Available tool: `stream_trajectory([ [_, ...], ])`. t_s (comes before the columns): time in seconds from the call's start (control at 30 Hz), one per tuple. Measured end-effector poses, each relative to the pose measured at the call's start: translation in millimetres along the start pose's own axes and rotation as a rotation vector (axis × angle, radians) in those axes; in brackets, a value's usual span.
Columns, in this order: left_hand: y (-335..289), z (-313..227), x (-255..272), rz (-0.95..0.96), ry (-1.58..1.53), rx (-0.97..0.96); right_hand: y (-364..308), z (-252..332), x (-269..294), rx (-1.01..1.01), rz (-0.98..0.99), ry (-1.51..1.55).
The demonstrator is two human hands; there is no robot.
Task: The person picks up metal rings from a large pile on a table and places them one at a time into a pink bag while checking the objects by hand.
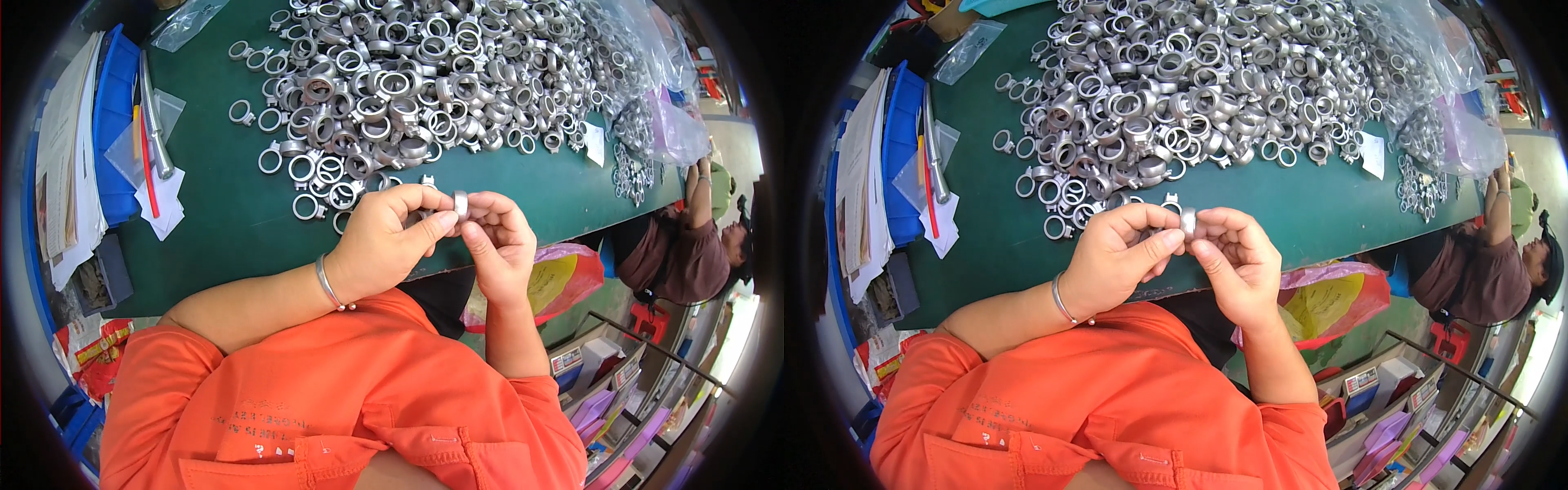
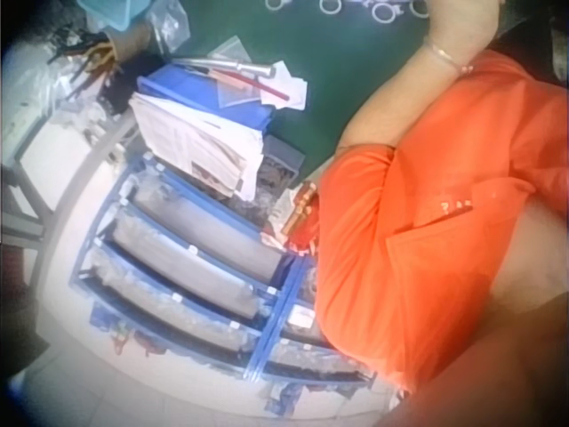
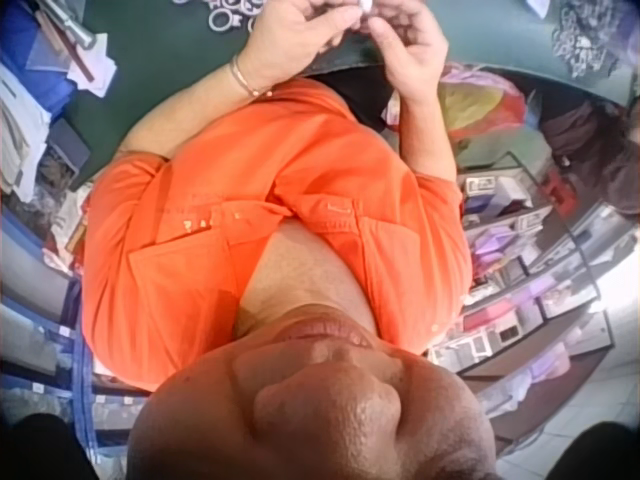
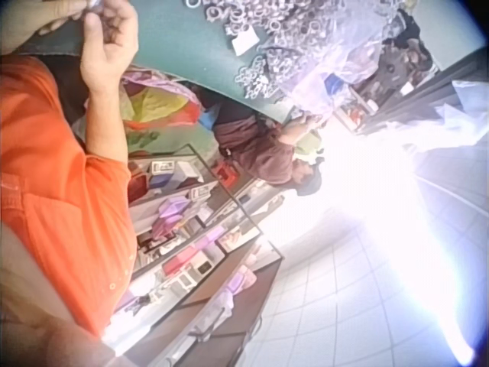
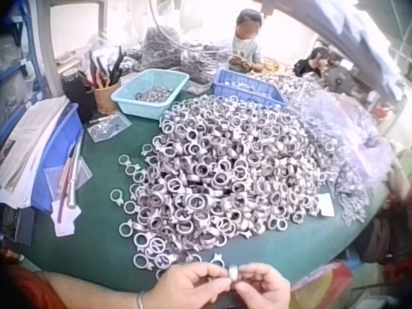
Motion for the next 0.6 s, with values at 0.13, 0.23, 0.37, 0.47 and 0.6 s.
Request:
stream_trajectory([
  [0.13,1,1,1,0.016,0.014,-0.014,0,-1,-1,0.0,0.004,-0.023],
  [0.23,2,1,1,0.03,0.056,-0.022,0,1,-1,0.015,0.024,-0.062],
  [0.37,2,0,-1,0.04,0.083,-0.033,0,11,0,0.128,-0.015,-0.278],
  [0.47,3,2,-2,0.046,0.058,-0.03,0,19,0,0.228,-0.012,-0.518],
  [0.6,4,3,-1,0.049,-0.047,0.01,5,35,-11,0.349,0.066,-0.722],
])
Point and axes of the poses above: each hand's wrist, its own y-axis towards the middle knuckle, its own x-axis out of the back of the hand, z = x × y, the point moved 8 cm from there along y, towards the middle knuckle, and after that the axes turned 6 degrees about z, right-handed, at the moved point
